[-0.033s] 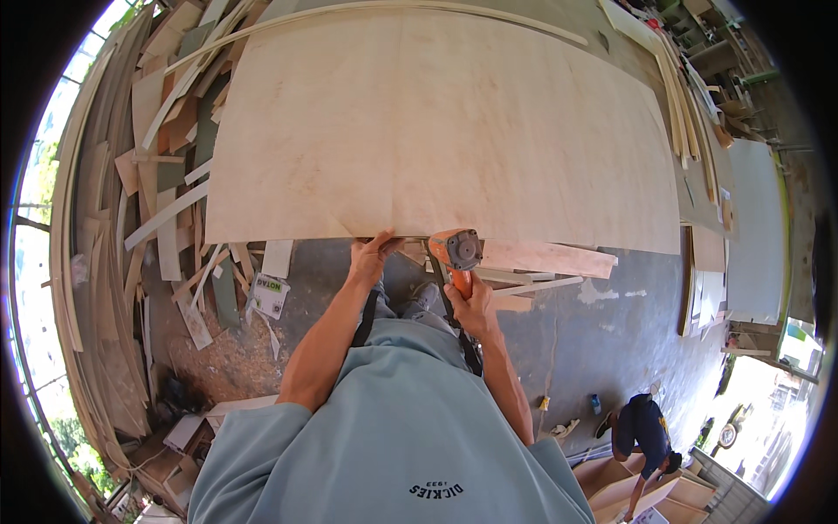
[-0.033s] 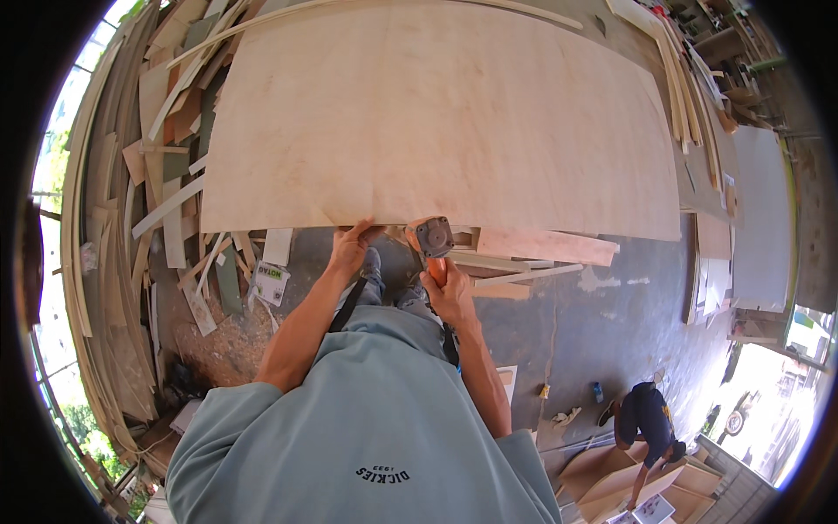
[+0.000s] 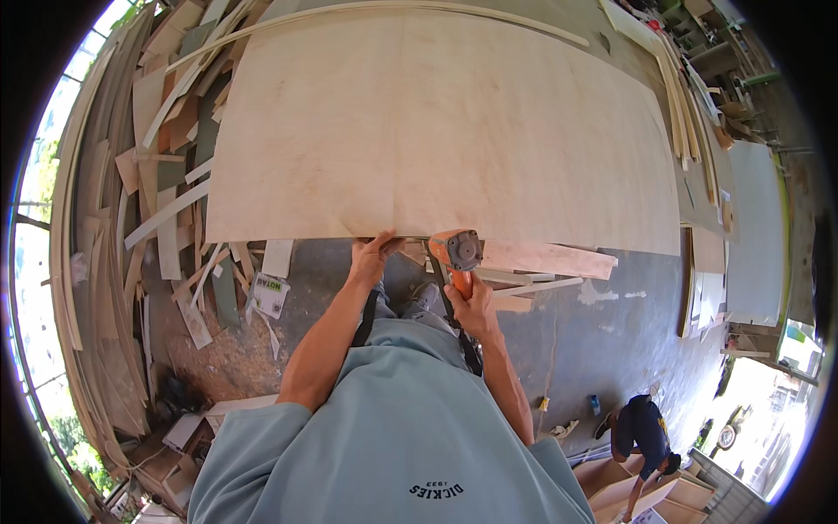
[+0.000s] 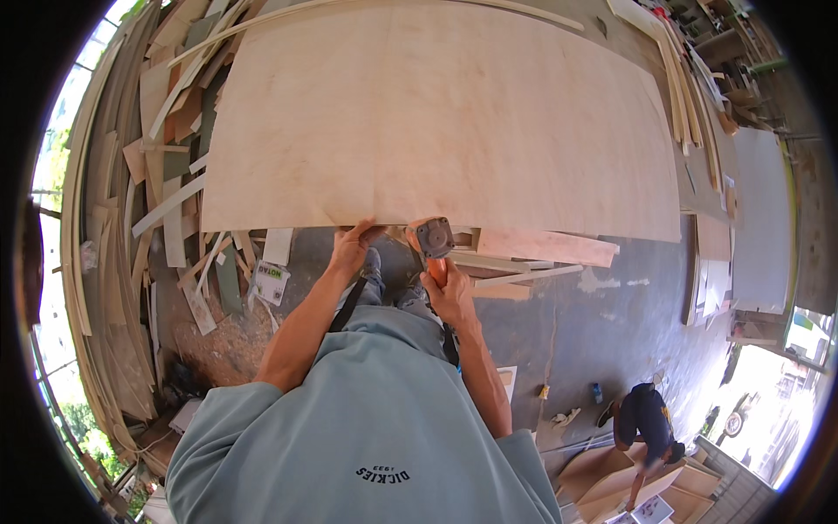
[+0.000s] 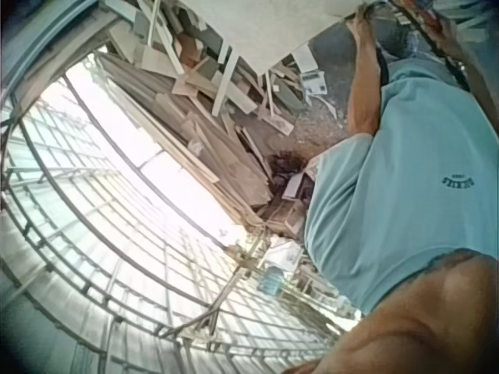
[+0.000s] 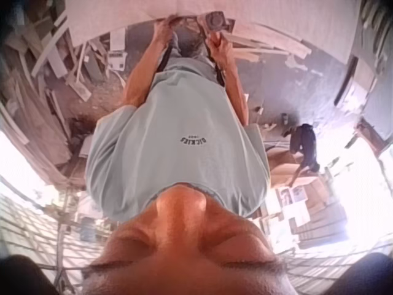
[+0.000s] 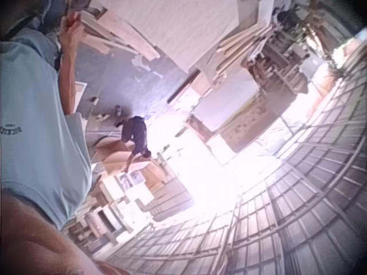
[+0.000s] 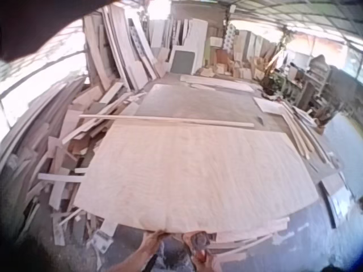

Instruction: The person secures a large wooden panel to a furniture frame using a pneumatic nail gun.

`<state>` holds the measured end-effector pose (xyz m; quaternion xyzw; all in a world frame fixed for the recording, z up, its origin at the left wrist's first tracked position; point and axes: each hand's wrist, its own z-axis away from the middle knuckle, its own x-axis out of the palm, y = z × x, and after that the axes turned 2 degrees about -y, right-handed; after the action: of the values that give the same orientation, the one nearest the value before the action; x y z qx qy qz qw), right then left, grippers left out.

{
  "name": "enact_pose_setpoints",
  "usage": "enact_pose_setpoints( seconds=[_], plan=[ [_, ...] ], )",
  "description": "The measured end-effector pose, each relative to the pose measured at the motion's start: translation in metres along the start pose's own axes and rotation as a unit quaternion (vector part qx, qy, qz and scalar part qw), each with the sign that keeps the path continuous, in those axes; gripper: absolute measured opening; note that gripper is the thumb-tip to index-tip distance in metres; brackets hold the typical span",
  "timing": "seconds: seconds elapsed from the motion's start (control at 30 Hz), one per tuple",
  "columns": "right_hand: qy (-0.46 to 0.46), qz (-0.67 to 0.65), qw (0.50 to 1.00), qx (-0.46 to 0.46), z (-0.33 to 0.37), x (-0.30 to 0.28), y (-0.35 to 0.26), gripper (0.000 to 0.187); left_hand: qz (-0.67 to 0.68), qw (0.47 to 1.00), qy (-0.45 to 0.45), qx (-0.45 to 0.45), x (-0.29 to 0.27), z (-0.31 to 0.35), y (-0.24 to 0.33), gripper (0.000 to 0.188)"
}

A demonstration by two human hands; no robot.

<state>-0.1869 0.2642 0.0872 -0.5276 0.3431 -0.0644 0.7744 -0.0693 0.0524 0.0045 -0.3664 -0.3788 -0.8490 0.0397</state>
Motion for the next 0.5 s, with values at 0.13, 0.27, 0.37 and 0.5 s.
enact_pose_setpoints(
  seconds=[0.13,0.27,0.37,0.5],
  plan=[
    [-0.008,-0.012,1.000,-0.011,0.000,0.001,-0.002,0.025,-0.007,1.000,0.005,-0.003,0.000,-0.001,-0.003,0.027],
    [-0.015,0.001,1.000,-0.004,-0.002,0.005,-0.012,0.024,-0.010,1.000,0.009,-0.001,0.008,0.003,0.000,0.025],
    [-0.030,0.010,0.999,0.003,-0.003,0.004,-0.017,0.024,-0.012,1.000,0.005,0.003,0.007,0.003,0.001,0.026],
    [-0.024,0.004,1.000,-0.004,-0.003,0.007,-0.024,0.026,-0.016,1.000,0.001,0.000,0.009,0.004,0.003,0.026]
  ],
)
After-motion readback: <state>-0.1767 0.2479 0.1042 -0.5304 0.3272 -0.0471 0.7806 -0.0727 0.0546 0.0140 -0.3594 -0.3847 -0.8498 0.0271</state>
